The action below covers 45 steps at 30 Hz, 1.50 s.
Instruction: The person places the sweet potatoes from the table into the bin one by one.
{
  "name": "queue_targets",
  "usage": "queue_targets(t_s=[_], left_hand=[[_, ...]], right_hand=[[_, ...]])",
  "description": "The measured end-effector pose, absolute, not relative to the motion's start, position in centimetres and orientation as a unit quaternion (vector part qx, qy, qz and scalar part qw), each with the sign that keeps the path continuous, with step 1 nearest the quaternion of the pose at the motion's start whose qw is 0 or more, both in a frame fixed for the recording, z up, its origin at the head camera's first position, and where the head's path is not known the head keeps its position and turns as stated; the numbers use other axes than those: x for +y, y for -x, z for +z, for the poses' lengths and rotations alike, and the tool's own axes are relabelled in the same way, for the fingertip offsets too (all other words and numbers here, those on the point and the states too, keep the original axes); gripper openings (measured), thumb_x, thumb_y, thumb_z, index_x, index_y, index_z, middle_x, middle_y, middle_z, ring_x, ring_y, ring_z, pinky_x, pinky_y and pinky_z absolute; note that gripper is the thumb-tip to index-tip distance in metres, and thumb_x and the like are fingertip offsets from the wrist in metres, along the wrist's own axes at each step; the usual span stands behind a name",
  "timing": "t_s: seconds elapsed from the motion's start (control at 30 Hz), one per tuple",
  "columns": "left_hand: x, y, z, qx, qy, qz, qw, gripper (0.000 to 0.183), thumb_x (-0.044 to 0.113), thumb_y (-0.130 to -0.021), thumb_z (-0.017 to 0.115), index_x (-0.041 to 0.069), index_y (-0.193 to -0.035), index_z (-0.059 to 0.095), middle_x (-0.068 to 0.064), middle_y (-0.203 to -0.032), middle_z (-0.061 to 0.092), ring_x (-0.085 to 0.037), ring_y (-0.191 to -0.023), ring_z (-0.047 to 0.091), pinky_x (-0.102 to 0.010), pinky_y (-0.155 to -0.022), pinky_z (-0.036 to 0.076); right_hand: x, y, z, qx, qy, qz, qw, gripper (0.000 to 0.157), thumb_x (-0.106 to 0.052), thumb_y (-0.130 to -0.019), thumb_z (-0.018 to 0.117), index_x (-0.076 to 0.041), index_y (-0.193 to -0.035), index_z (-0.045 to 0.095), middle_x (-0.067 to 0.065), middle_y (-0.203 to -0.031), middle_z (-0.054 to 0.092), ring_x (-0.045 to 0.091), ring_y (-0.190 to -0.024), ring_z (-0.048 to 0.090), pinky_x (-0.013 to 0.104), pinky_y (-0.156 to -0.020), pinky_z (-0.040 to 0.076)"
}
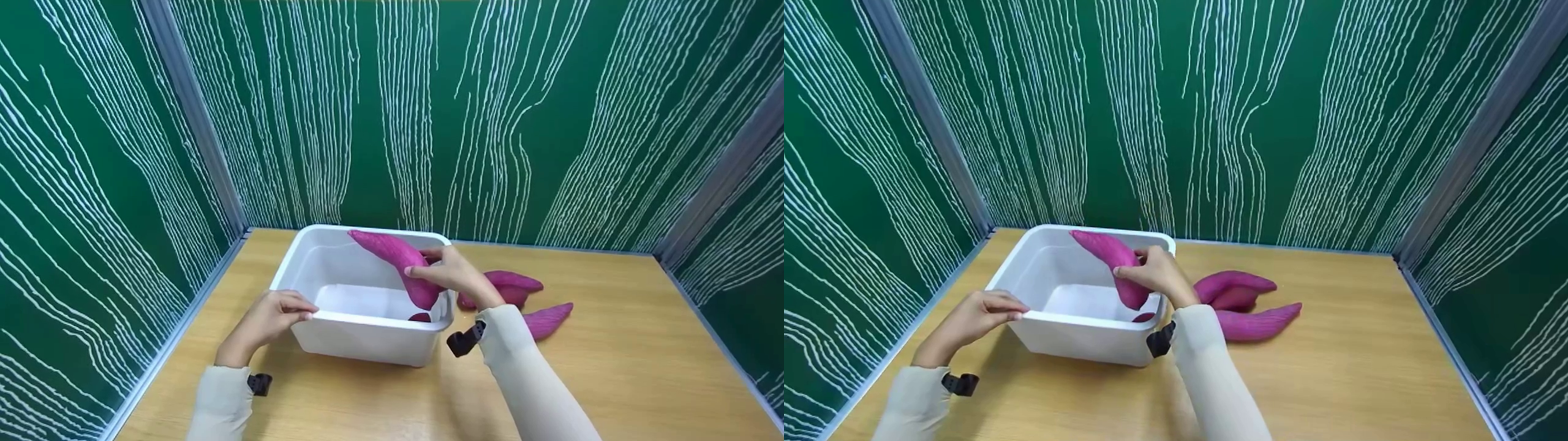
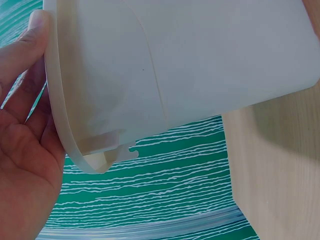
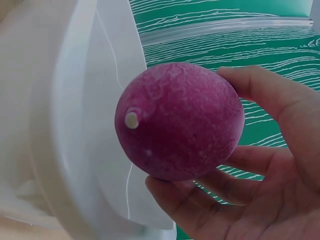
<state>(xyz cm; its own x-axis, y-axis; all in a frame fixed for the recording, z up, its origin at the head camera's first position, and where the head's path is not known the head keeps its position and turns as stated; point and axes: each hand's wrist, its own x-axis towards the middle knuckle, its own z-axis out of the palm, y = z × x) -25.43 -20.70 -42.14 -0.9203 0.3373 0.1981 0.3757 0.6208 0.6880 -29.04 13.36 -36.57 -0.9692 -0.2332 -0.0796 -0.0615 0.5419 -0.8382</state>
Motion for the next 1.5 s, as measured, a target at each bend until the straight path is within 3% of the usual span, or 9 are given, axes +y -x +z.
queue_targets(t_s=[0.2, 0.57, 0.97, 1.27, 1.5], left_hand=[[-20.7, 25.39, -42.14, -0.895, 0.203, -0.397, 0.019, 0.012, 0.009, -0.083, 0.072, 0.011, -0.094, 0.078, -0.003, -0.095, 0.072, -0.019, -0.091, 0.061, -0.024, -0.076, 0.054], [-20.64, 25.4, -42.11, -0.895, 0.197, -0.399, 0.014, 0.013, 0.01, -0.084, 0.072, 0.011, -0.095, 0.078, -0.003, -0.097, 0.073, -0.02, -0.095, 0.062, -0.031, -0.082, 0.056], [-20.62, 25.36, -42.14, -0.899, 0.19, -0.394, 0.018, 0.013, 0.008, -0.084, 0.072, 0.012, -0.094, 0.078, -0.002, -0.096, 0.072, -0.02, -0.094, 0.062, -0.034, -0.084, 0.056], [-20.69, 25.54, -42.3, -0.89, 0.218, -0.398, 0.041, 0.011, 0.007, -0.083, 0.073, 0.007, -0.092, 0.078, -0.005, -0.093, 0.073, -0.021, -0.092, 0.063, -0.019, -0.076, 0.051], [-20.65, 25.45, -42.23, -0.893, 0.208, -0.398, 0.034, 0.012, 0.005, -0.083, 0.073, 0.008, -0.094, 0.078, -0.003, -0.093, 0.073, -0.02, -0.093, 0.062, -0.022, -0.08, 0.053]], right_hand=[[13.21, 28.91, -36.52, 0.875, 0.076, -0.469, 0.096, 0.071, -0.039, -0.081, 0.074, -0.005, -0.138, 0.049, 0.016, -0.125, 0.059, 0.026, -0.105, 0.061, 0.039, -0.089, 0.054], [13.17, 28.96, -36.89, 0.874, 0.07, -0.469, 0.108, 0.074, -0.041, -0.081, 0.074, -0.007, -0.141, 0.046, 0.016, -0.129, 0.057, 0.027, -0.105, 0.062, 0.041, -0.087, 0.055], [13.34, 28.78, -36.84, 0.859, 0.099, -0.493, 0.093, 0.056, -0.026, -0.086, 0.07, -0.005, -0.135, 0.052, 0.017, -0.126, 0.058, 0.029, -0.106, 0.061, 0.039, -0.082, 0.056], [13.35, 28.68, -37.0, 0.865, 0.106, -0.481, 0.098, 0.053, -0.024, -0.087, 0.068, -0.005, -0.135, 0.053, 0.017, -0.122, 0.061, 0.029, -0.105, 0.061, 0.045, -0.087, 0.054], [13.37, 28.69, -37.01, 0.865, 0.125, -0.475, 0.1, 0.054, -0.025, -0.088, 0.068, -0.003, -0.135, 0.053, 0.018, -0.121, 0.062, 0.029, -0.105, 0.062, 0.04, -0.083, 0.055]])
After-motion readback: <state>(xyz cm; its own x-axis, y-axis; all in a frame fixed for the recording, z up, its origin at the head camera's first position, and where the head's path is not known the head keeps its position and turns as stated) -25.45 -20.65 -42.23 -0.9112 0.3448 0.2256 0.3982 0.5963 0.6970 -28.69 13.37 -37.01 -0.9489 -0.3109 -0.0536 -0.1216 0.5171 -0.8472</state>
